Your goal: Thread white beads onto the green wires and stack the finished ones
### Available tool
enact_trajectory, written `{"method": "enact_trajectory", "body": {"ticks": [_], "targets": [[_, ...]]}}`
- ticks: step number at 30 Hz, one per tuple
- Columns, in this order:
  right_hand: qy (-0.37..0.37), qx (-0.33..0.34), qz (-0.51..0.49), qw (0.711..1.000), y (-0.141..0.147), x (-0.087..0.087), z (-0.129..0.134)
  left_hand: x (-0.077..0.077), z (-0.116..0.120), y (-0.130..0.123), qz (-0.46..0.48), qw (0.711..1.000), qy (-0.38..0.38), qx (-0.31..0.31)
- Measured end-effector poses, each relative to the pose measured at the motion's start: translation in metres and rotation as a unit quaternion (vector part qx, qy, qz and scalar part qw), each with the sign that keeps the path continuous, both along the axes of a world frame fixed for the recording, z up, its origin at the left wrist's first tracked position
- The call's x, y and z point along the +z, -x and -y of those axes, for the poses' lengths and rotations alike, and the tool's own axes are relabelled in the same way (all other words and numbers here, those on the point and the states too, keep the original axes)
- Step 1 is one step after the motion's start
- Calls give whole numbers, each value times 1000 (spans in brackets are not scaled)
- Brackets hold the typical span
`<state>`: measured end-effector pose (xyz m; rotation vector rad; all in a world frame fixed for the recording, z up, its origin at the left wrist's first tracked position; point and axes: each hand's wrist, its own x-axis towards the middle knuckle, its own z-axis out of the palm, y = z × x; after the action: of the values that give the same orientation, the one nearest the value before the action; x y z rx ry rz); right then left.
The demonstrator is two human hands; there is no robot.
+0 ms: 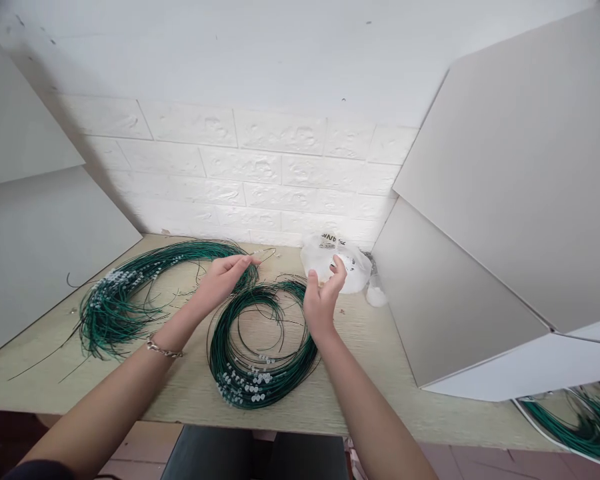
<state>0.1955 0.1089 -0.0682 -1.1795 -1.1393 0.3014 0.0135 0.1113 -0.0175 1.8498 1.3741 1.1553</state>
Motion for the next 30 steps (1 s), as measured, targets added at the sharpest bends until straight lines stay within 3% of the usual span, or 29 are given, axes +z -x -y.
{"method": "enact_trajectory", "body": {"ticks": [2, 4, 7, 8, 9, 13, 17, 19, 21, 24, 27, 30], "targets": [[13, 91, 22, 995, 5, 5, 5, 18, 7, 6, -67, 997, -43, -10], [96, 272, -4, 958, 15, 11, 7, 37, 19, 11, -133, 989, -59, -34], [231, 522, -141, 809, 35, 29, 3, 60, 41, 21, -237, 968, -68, -46], [241, 558, -194, 770, 41, 37, 0, 65, 47, 27, -271, 959, -71, -38], [234, 571, -244, 748, 47, 46, -4, 69, 53, 35, -301, 950, -74, -21], [180, 571, -367, 712, 62, 88, -23, 69, 69, 78, -357, 928, -61, 90], [154, 615, -406, 659, 80, 117, -38, 59, 80, 125, -319, 921, -5, 222], [154, 600, -418, 665, 93, 120, -48, 52, 82, 148, -259, 918, 8, 300], [173, 551, -413, 704, 107, 116, -62, 42, 78, 170, -177, 923, 46, 337], [251, 430, -353, 792, 126, 101, -85, 23, 63, 201, -15, 945, 159, 284], [287, 413, -354, 789, 139, 85, -104, 5, 47, 223, 144, 935, 203, 253], [292, 416, -385, 770, 146, 75, -119, -2, 39, 229, 213, 928, 207, 224]]}}
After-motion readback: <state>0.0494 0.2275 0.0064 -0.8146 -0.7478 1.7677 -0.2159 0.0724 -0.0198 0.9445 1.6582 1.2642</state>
